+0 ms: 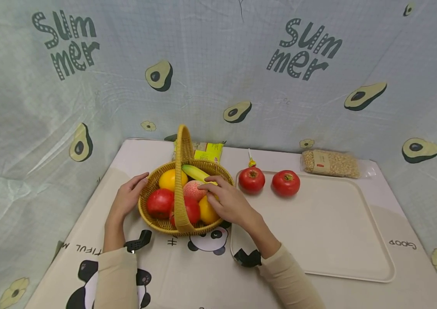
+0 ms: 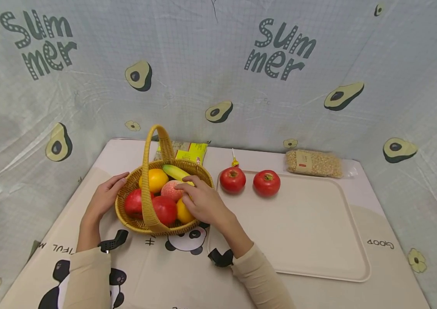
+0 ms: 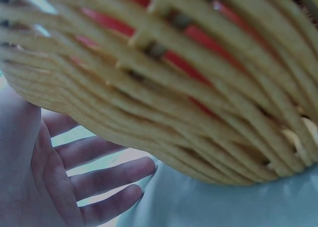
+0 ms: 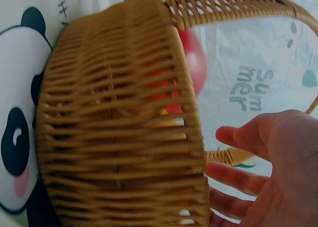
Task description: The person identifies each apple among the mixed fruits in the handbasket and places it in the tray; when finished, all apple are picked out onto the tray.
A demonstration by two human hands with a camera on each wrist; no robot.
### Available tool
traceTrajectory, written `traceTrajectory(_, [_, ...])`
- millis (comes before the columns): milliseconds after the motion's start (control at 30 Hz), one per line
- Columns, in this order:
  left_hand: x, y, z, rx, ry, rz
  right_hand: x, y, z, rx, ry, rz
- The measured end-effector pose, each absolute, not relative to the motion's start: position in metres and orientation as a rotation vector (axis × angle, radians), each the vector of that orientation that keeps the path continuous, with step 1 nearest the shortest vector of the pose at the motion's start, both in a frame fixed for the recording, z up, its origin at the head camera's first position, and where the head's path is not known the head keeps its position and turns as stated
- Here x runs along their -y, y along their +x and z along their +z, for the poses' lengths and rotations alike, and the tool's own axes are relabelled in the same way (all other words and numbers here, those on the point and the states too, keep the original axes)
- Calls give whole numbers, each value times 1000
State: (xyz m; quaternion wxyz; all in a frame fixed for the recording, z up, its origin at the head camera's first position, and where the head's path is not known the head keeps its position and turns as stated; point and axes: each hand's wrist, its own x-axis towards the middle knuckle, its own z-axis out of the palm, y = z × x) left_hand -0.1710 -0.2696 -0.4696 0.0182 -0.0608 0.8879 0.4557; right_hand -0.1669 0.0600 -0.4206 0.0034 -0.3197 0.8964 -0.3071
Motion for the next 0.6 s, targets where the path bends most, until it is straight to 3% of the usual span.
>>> traceTrajectory(400, [270, -171, -468, -2752, -189, 1415, -46, -168, -418, -2681, -1069, -947])
traceTrajectory(600, [269, -170, -468, -2745, -205, 1408, -40, -171, -416, -2564, -1224, -857])
